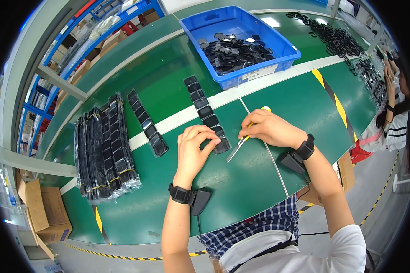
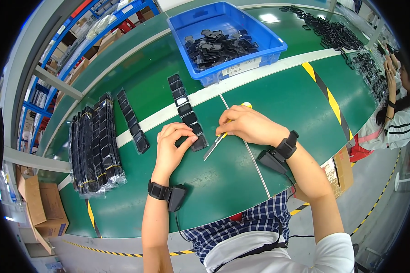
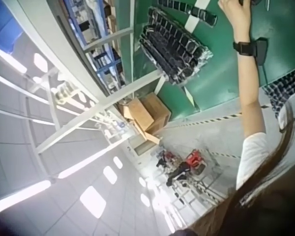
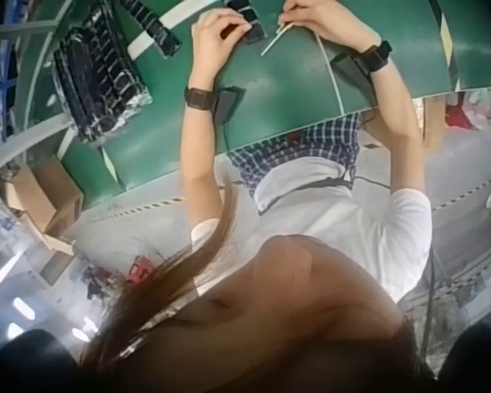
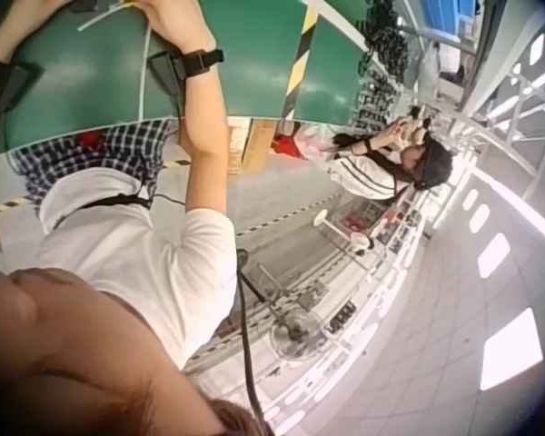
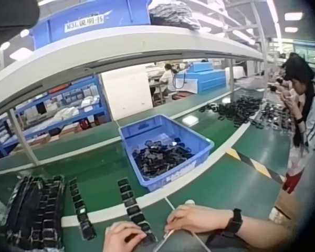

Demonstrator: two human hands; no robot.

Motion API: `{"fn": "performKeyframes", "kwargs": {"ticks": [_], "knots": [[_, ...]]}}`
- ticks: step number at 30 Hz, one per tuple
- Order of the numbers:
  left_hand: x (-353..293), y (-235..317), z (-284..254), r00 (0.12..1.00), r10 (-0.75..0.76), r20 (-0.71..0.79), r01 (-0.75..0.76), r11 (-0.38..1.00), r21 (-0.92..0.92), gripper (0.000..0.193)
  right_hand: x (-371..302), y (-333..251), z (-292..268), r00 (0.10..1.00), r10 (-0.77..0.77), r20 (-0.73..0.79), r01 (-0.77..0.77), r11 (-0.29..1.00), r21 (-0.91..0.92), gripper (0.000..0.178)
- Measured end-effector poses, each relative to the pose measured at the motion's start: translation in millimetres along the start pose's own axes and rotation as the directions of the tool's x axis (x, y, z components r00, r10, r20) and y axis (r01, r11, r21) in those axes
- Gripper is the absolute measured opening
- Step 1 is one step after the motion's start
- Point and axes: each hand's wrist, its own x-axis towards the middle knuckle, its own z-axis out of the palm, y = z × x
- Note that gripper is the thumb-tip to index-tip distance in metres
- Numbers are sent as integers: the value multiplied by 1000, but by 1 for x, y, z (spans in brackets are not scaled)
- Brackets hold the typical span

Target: Assembling electronic components by connecting small wires to plastic frames at a factory workbench.

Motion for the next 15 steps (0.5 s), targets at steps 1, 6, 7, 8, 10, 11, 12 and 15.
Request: {"fn": "performKeyframes", "kwargs": {"ticks": [1,6,7,8,10,11,12,15], "knots": [[0,0,-1,1000,4,0,-4,1000,0,12,-1,0,-2,1000,5,0,-5,1000,-1,22],[-6,-6,-16,982,-111,-151,78,975,-208,11,-5,4,-5,1000,29,-12,-29,999,-25,22],[-10,-10,-23,975,-156,-159,124,973,-192,11,-5,5,-4,999,30,-19,-30,999,-20,22],[-14,-14,-31,965,-199,-168,170,970,-176,12,-5,6,-3,999,31,-27,-31,999,-14,22],[-19,-19,-42,954,-240,-177,213,964,-158,12,-3,9,-1,999,32,-38,-32,999,-9,22],[-21,-21,-46,958,-233,-170,216,970,-113,12,-1,10,-1,999,31,-36,-31,1000,-1,23],[-24,-22,-49,961,-226,-161,217,974,-69,12,-1,10,0,999,31,-33,-31,999,8,24],[-23,-20,-49,971,-198,-131,200,980,2,12,-3,13,-2,998,39,-40,-39,999,9,25]]}}
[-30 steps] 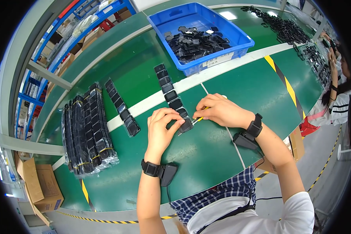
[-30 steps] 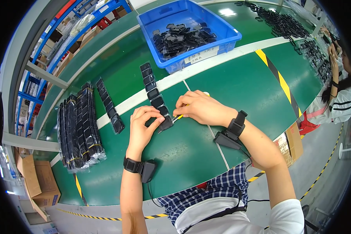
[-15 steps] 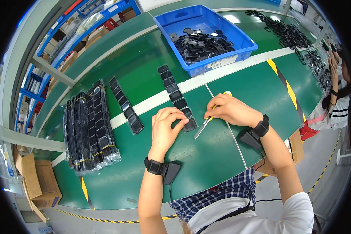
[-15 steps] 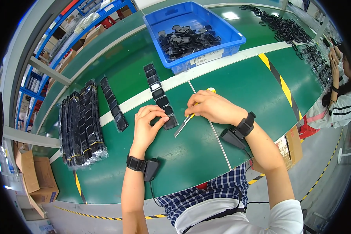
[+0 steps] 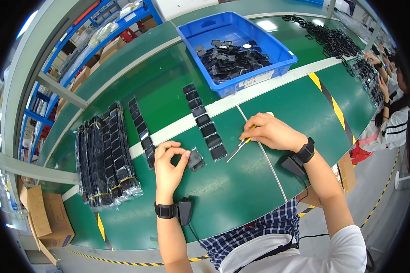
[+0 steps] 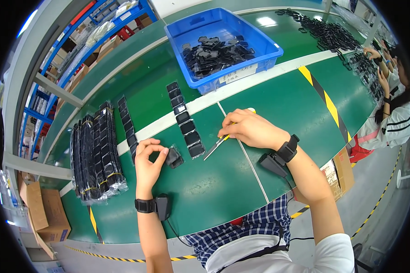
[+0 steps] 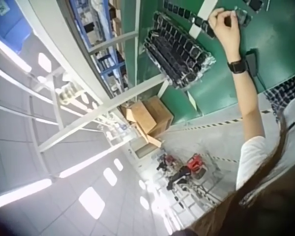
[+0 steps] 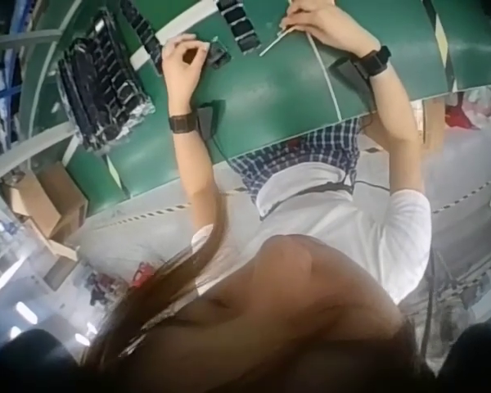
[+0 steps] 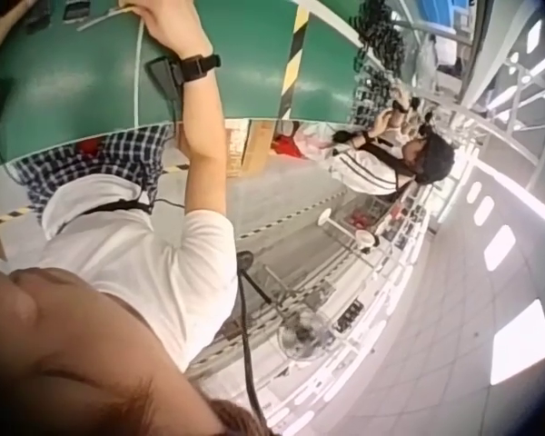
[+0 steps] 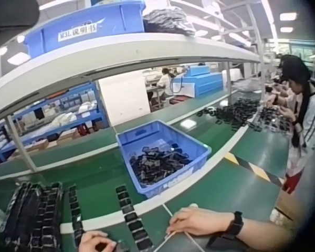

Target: Assembling electronic components by connecting small wires to plastic frames at a factory workbench.

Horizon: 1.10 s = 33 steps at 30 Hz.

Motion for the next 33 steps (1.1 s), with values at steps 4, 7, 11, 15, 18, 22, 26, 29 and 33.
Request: {"fn": "performKeyframes", "kwargs": {"ticks": [4,7,11,15,18,22,26,29,33], "knots": [[4,6,14,991,128,44,-130,990,57,12,-14,3,-11,998,-49,-28,47,997,-67,27],[-5,10,4,995,102,-10,-101,992,71,16,-2,3,8,995,-86,-42,89,993,74,30],[-14,36,-1,969,107,222,-148,973,177,42,1,9,35,985,-15,-173,25,998,52,25],[-6,56,18,896,376,234,-422,887,188,35,-2,8,27,976,82,-201,-89,996,-29,22],[1,56,22,865,434,252,-485,852,196,33,-3,8,25,975,105,-196,-118,991,-56,21],[3,52,24,830,496,257,-552,797,246,31,0,8,29,982,87,-169,-100,992,-74,21],[1,51,25,814,523,253,-575,785,231,28,2,6,33,987,67,-149,-79,994,-72,19],[1,55,23,808,533,252,-582,791,190,25,2,3,34,991,70,-113,-80,994,-81,18],[2,62,21,799,551,240,-589,797,132,18,1,4,37,990,25,-139,-36,996,-79,17]]}}
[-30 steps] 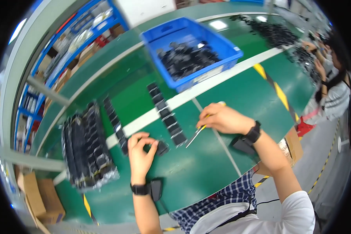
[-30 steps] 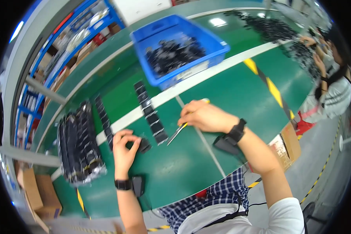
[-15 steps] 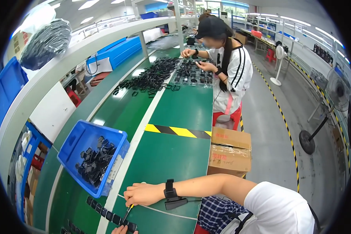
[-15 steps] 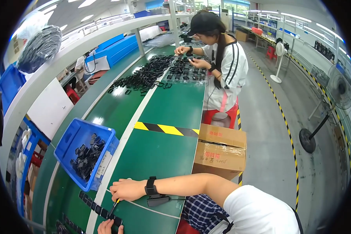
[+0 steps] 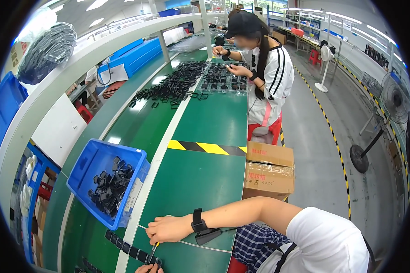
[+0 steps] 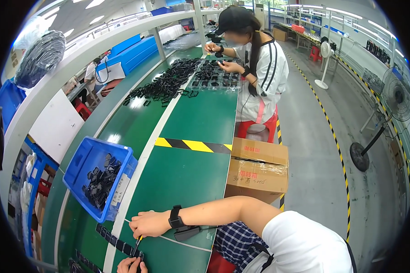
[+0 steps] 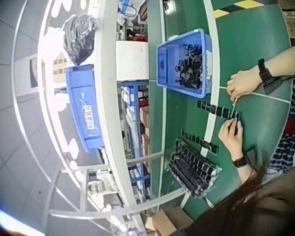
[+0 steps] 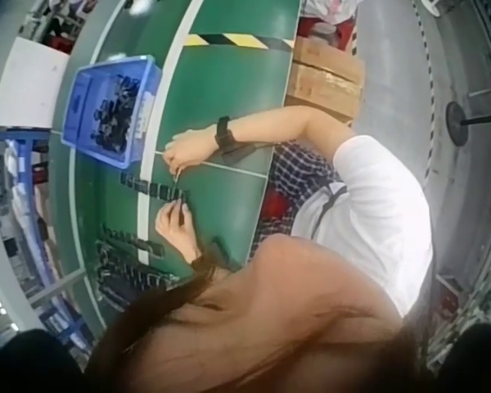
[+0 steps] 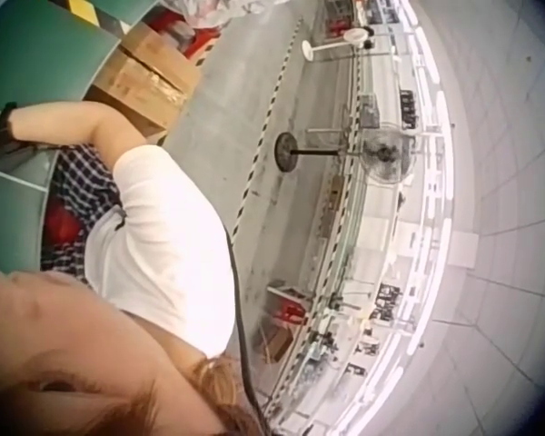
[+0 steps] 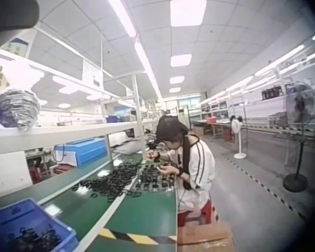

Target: Assembling electronic components by connecting small wires to plastic frames at a factory workbench.

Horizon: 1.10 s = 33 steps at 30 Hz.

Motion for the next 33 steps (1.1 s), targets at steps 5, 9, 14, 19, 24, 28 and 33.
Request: {"fn": "performKeyframes", "kwargs": {"ticks": [5,9,14,19,24,28,33], "knots": [[-1,-1,3,999,-7,-31,6,999,-38,14,1,-3,0,999,-30,20,30,999,24,16],[-2,-1,2,999,-49,-11,48,996,-80,12,0,-6,-1,998,-59,39,57,997,48,14],[-4,-5,7,992,-123,-14,117,973,-199,11,-3,-11,-2,997,-60,58,57,997,52,13],[-11,-17,17,979,-193,-70,177,966,-186,9,0,-13,7,993,-110,45,105,990,99,17],[6,-17,31,939,-323,-119,286,925,-250,8,-2,-14,-23,993,-118,-2,118,991,59,26],[16,-17,39,942,-319,-102,287,926,-246,13,-10,-14,-39,996,-33,88,33,999,11,32],[-5,-19,31,901,-422,-102,389,889,-240,12,0,-24,-23,990,-23,140,8,995,102,33]]}}
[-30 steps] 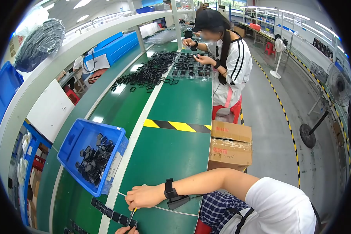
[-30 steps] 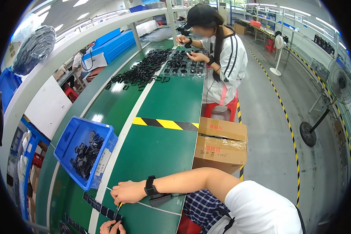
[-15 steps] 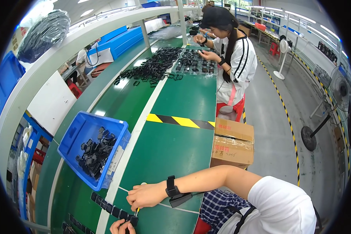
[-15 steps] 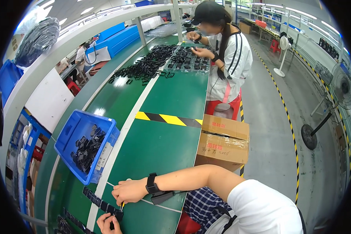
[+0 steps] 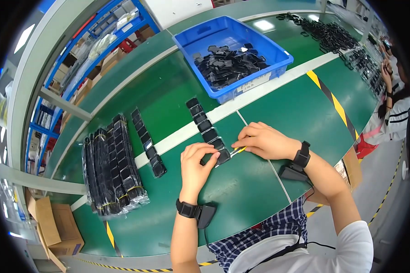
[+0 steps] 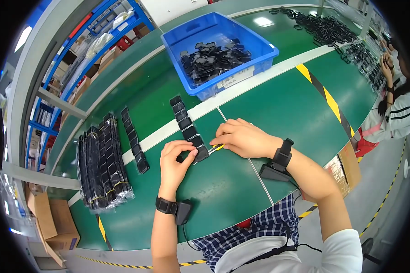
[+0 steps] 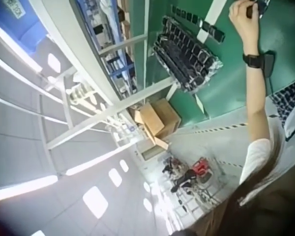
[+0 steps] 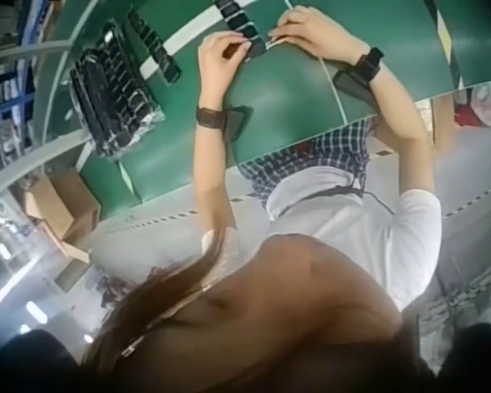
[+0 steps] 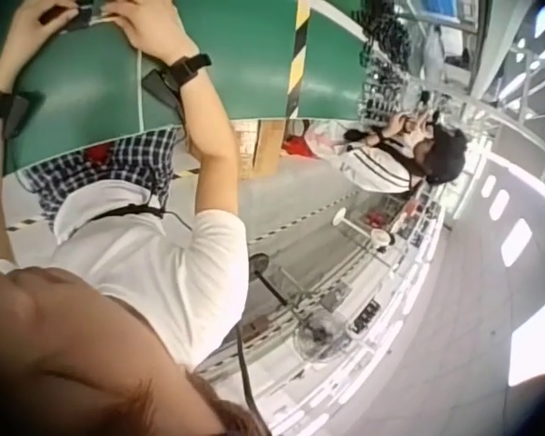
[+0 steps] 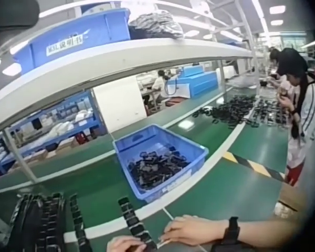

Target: Assembling electronic components by connecting small wires to plastic frames at a factory workbench.

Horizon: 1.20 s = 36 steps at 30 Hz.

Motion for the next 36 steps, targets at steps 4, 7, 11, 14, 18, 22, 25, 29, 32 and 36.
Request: {"fn": "performKeyframes", "kwargs": {"ticks": [4,7,11,14,18,22,25,29,32,36], "knots": [[-2,-2,-2,999,-54,7,54,998,-41,12,4,1,4,1000,7,10,-7,1000,-2,33],[-1,-5,-1,999,-49,15,50,998,-27,11,5,-1,5,1000,-4,-21,3,1000,-9,34],[15,5,11,999,-11,37,16,990,-140,11,-3,13,-2,992,-49,-112,39,996,-85,29],[11,4,2,998,-31,48,39,983,-182,9,11,20,18,946,-196,-258,196,980,-24,31],[-8,-13,-13,990,-17,143,28,997,-73,11,30,35,50,930,-265,-254,283,958,37,18],[0,-16,1,981,112,161,-89,985,-147,13,25,40,61,940,-196,-279,196,980,-28,13],[-4,-11,-7,985,105,135,-95,993,-77,14,22,40,55,969,-210,-133,199,976,-88,22],[-4,-20,-9,986,67,155,-52,994,-98,13,26,39,54,948,-252,-196,239,967,-86,20],[-2,-20,-7,985,49,167,-33,994,-101,13,26,44,52,941,-266,-208,249,963,-106,20],[-2,-20,-7,985,35,172,-20,996,-90,12,23,43,46,948,-257,-190,243,966,-94,20]]}}
